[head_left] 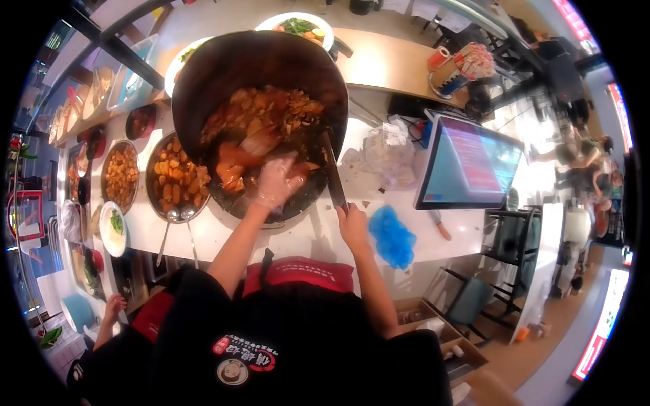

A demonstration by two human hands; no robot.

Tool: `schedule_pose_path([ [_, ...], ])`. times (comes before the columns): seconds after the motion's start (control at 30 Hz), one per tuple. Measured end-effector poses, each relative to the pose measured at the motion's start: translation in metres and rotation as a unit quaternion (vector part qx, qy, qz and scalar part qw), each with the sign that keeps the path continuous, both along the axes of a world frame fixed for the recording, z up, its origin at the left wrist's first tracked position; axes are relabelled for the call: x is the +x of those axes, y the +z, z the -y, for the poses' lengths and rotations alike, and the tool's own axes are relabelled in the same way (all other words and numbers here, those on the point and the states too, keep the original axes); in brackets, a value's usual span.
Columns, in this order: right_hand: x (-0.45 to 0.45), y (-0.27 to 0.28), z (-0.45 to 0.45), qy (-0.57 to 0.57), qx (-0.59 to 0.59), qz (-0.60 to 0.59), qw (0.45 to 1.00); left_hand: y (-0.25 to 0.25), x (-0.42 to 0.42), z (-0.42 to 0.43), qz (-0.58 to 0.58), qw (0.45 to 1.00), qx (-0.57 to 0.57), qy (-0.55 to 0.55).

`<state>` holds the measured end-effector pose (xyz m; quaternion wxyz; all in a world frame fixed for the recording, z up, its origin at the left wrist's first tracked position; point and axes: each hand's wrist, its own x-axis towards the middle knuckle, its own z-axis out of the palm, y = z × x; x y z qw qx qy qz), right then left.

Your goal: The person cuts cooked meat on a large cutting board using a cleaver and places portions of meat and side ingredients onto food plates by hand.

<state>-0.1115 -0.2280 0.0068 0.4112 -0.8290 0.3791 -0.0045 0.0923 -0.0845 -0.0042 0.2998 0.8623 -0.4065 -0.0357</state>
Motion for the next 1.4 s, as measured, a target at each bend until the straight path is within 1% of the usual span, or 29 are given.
schedule_pose_path([
  [0.03, 0.003, 0.001, -0.001, 0.004, -0.011, -0.022, 1.0, -0.028, -0.005, -0.007, 0.032, 0.998, 0.051, -0.001],
  [0.1, 0.01, -0.018, -0.004, 0.016, -0.03, -0.024, 0.999, -0.035, -0.018, -0.006, 0.009, 0.989, 0.147, 0.018],
  [0.13, 0.011, -0.028, -0.005, 0.026, -0.05, -0.026, 0.998, -0.043, -0.018, -0.006, 0.004, 0.988, 0.15, 0.021],
  [0.2, 0.026, -0.03, 0.0, 0.049, -0.067, -0.021, 0.996, -0.057, -0.018, -0.003, 0.08, 0.988, 0.13, 0.014],
  [0.23, 0.032, -0.032, 0.001, 0.069, -0.085, -0.01, 0.994, -0.057, -0.014, 0.001, 0.074, 0.989, 0.13, 0.019],
  [0.27, 0.031, -0.018, -0.002, 0.079, -0.086, -0.019, 0.993, -0.053, -0.014, 0.004, 0.071, 0.991, 0.111, 0.03],
  [0.3, 0.03, -0.001, 0.0, 0.068, -0.065, -0.022, 0.995, -0.042, -0.011, 0.009, 0.078, 0.992, 0.092, 0.033],
  [0.33, 0.033, 0.011, 0.002, 0.059, -0.046, -0.024, 0.997, -0.04, -0.01, 0.01, 0.083, 0.991, 0.102, 0.034],
  [0.37, 0.041, -0.002, 0.003, 0.073, -0.059, -0.023, 0.995, -0.039, -0.002, 0.01, 0.082, 0.991, 0.091, 0.049],
  [0.4, 0.033, -0.018, -0.005, 0.06, -0.075, -0.027, 0.995, -0.031, -0.005, 0.006, 0.038, 0.994, 0.087, 0.048],
  [0.43, 0.035, -0.013, -0.012, 0.052, -0.093, -0.033, 0.994, -0.031, -0.007, 0.001, -0.01, 0.995, 0.081, 0.052],
  [0.53, 0.04, 0.01, -0.009, 0.067, -0.082, -0.036, 0.994, -0.035, -0.009, -0.023, -0.019, 0.997, 0.061, 0.032],
  [0.57, 0.044, 0.007, -0.016, 0.068, -0.088, -0.035, 0.993, -0.042, -0.006, -0.033, -0.018, 0.998, 0.055, 0.034],
  [0.63, 0.04, 0.002, -0.021, 0.049, -0.078, -0.001, 0.996, -0.049, -0.014, -0.041, 0.062, 0.995, -0.053, 0.055],
  [0.67, 0.039, -0.003, -0.026, 0.053, -0.081, -0.008, 0.995, -0.056, -0.02, -0.049, 0.055, 0.995, -0.056, 0.06],
  [0.73, 0.047, -0.009, -0.024, 0.075, -0.091, -0.038, 0.992, -0.059, -0.02, -0.053, 0.125, 0.989, -0.065, 0.053],
  [0.77, 0.056, -0.01, -0.027, 0.08, -0.101, -0.031, 0.991, -0.061, -0.008, -0.053, 0.133, 0.987, -0.074, 0.06],
  [0.83, 0.043, -0.006, -0.033, 0.049, -0.112, -0.019, 0.992, -0.057, -0.008, -0.053, 0.058, 0.994, -0.09, 0.02],
  [0.87, 0.035, -0.006, -0.036, 0.05, -0.113, -0.031, 0.992, -0.057, -0.02, -0.058, 0.046, 0.995, -0.091, 0.021],
  [0.97, 0.057, -0.006, -0.029, 0.094, -0.149, -0.03, 0.984, -0.059, -0.003, -0.056, 0.078, 0.992, -0.094, 0.028],
  [1.03, 0.052, -0.002, -0.033, 0.063, -0.092, -0.007, 0.994, -0.055, -0.006, -0.056, 0.011, 0.991, -0.132, 0.016],
  [1.07, 0.057, -0.012, -0.039, 0.066, -0.122, -0.034, 0.99, -0.051, -0.006, -0.056, 0.01, 0.991, -0.133, 0.016],
  [1.13, 0.049, -0.006, -0.04, 0.081, -0.131, -0.03, 0.988, -0.041, -0.013, -0.057, -0.001, 0.992, -0.118, 0.042],
  [1.17, 0.055, -0.001, -0.037, 0.098, -0.142, -0.016, 0.985, -0.061, -0.012, -0.053, 0.003, 0.992, -0.122, 0.044],
  [1.2, 0.056, -0.001, -0.04, 0.099, -0.145, -0.012, 0.984, -0.081, -0.011, -0.05, -0.108, 0.971, -0.205, 0.058],
  [1.27, 0.054, 0.001, -0.051, 0.076, -0.125, -0.067, 0.987, -0.087, -0.001, -0.052, -0.215, 0.931, -0.285, 0.068],
  [1.33, 0.055, 0.014, -0.051, 0.095, -0.124, -0.087, 0.984, -0.087, -0.007, -0.058, -0.062, 0.972, -0.228, -0.001],
  [1.37, 0.056, 0.023, -0.049, 0.118, -0.123, -0.099, 0.98, -0.078, -0.019, -0.058, -0.066, 0.971, -0.23, -0.003],
  [1.4, 0.049, 0.014, -0.045, 0.12, -0.111, -0.039, 0.986, -0.068, -0.02, -0.057, -0.16, 0.957, -0.239, 0.046],
])
